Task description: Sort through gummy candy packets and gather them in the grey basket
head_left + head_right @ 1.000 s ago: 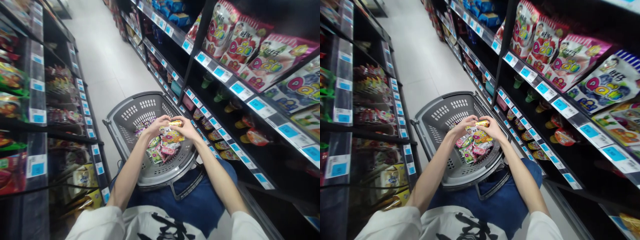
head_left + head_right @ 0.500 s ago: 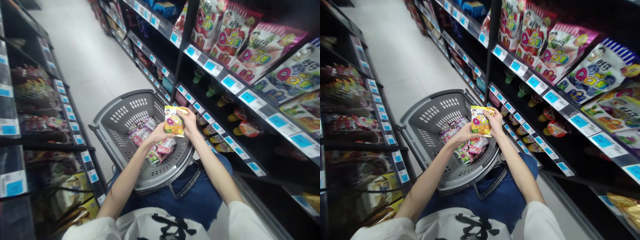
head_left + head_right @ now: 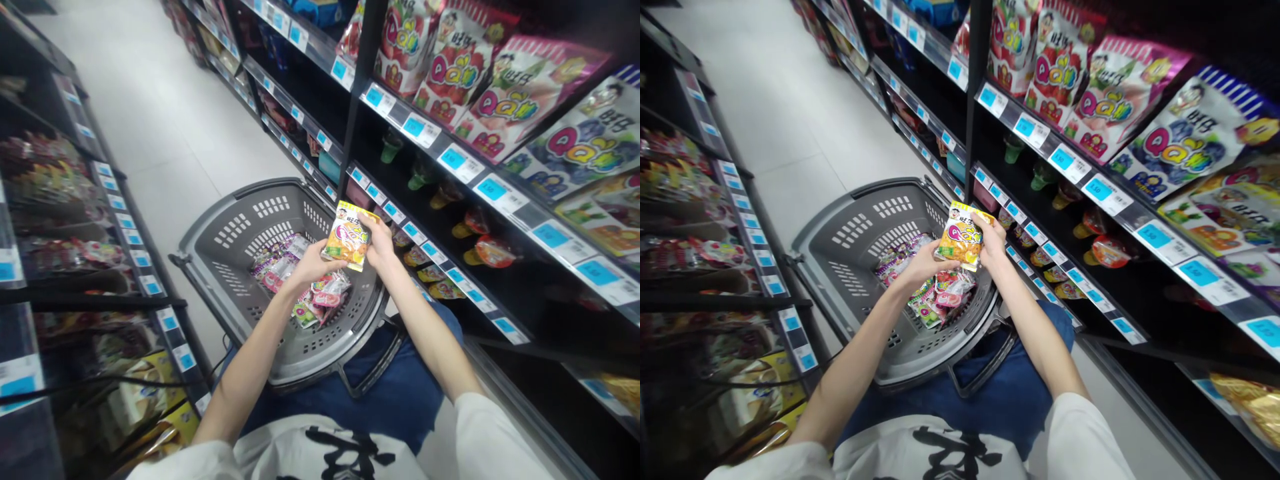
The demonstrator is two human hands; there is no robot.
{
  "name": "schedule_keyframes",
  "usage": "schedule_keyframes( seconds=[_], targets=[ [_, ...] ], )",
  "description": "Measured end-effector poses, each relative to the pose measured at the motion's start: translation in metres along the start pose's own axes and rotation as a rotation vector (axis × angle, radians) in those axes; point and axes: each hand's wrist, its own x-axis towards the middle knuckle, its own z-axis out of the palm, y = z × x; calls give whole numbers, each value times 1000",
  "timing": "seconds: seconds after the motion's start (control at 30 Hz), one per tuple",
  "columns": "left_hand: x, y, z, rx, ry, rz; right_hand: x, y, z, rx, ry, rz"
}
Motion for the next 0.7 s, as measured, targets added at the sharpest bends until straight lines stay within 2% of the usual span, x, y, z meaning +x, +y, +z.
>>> schedule_keyframes(
  seconds=[0.7],
  targets=[
    [-3,6,3,0,-24,-8,4,-1,-1,19,60,-96]
  ],
)
